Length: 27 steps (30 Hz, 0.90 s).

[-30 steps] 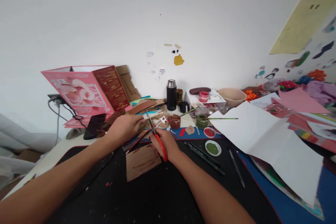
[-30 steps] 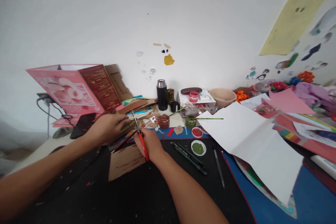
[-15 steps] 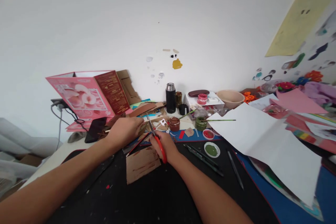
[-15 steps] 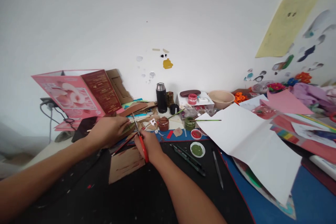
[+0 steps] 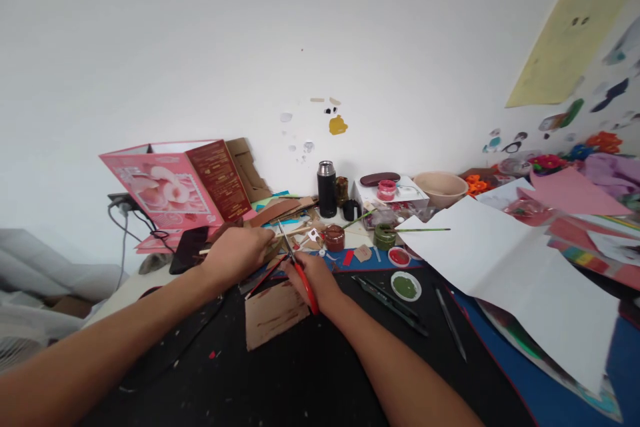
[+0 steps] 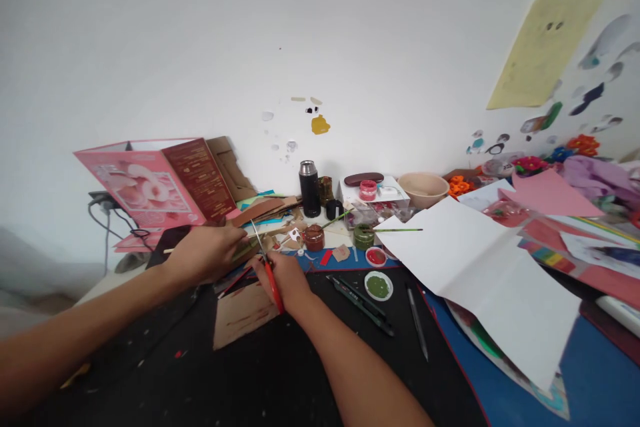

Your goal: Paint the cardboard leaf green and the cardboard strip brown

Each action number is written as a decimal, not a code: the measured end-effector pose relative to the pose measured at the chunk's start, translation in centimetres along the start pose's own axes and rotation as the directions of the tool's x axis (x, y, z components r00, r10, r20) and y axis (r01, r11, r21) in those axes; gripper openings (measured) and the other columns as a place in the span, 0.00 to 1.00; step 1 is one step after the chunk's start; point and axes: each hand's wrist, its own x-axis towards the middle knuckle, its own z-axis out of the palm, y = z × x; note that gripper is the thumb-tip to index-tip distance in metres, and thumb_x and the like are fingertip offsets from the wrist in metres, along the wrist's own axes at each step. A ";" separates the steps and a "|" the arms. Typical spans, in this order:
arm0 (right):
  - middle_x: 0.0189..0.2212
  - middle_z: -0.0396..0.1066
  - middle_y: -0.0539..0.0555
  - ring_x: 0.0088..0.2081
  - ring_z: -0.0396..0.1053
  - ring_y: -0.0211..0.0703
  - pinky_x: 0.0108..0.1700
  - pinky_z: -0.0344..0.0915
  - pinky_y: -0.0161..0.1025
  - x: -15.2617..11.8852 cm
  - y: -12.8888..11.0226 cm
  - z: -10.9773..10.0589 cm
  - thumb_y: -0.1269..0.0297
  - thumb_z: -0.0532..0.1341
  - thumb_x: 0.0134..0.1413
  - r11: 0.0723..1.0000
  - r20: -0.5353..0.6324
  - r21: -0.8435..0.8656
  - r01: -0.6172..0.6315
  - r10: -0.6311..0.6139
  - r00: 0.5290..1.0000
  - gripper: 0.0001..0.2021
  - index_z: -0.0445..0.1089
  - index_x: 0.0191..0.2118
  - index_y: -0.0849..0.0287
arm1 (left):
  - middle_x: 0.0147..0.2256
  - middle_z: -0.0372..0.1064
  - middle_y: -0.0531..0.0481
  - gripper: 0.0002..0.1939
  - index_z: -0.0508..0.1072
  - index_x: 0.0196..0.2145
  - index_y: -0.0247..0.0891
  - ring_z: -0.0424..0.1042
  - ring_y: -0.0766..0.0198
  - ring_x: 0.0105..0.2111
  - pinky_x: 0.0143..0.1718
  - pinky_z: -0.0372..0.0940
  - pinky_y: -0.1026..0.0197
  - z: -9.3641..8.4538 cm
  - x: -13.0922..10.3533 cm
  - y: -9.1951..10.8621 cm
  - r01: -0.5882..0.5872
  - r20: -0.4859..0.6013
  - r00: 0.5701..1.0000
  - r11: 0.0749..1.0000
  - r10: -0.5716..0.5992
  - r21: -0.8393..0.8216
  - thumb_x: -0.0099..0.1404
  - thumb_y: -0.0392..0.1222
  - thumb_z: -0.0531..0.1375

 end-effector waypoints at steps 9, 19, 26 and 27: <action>0.25 0.70 0.50 0.28 0.67 0.42 0.34 0.59 0.36 -0.2 0.1 0.4 0.63 0.60 0.67 0.997 0.001 -0.058 0.048 -0.048 0.999 0.10 0.69 0.32 0.56 | 0.21 0.66 0.52 0.20 0.73 0.25 0.40 0.62 0.62 0.22 0.26 0.55 0.60 0.4 1.4 -2.2 0.183 0.202 0.979 0.594 -0.035 -0.783 0.63 0.60 0.60; 0.23 0.69 0.49 0.27 0.65 0.41 0.32 0.58 0.35 0.1 0.1 0.4 0.65 0.62 0.64 1.000 0.011 -0.028 0.012 -0.011 1.000 0.11 0.68 0.29 0.56 | 0.18 0.58 0.57 0.29 0.75 0.30 0.39 0.51 0.67 0.17 0.21 0.47 0.62 0.7 2.5 -3.5 0.325 0.388 0.921 0.507 0.020 -0.798 0.58 0.71 0.62; 0.23 0.67 0.48 0.29 0.66 0.42 0.32 0.58 0.35 0.0 -0.2 -0.6 0.55 0.65 0.65 1.000 -0.007 -0.006 0.000 0.000 1.000 0.16 0.69 0.27 0.56 | 0.39 0.81 0.39 0.22 0.79 0.40 0.38 0.80 0.50 0.38 0.38 0.66 0.55 0.2 1.1 -0.7 0.021 -0.012 1.000 0.992 -0.022 -0.128 0.77 0.48 0.47; 0.22 0.67 0.47 0.28 0.66 0.42 0.32 0.58 0.35 0.0 -0.3 -0.6 0.52 0.66 0.65 1.000 0.003 0.014 -0.003 0.002 1.000 0.17 0.70 0.27 0.56 | 0.39 0.81 0.38 0.21 0.78 0.41 0.37 0.80 0.49 0.38 0.37 0.66 0.55 0.2 0.8 -0.4 -0.007 -0.011 1.000 0.999 0.007 -0.043 0.77 0.47 0.47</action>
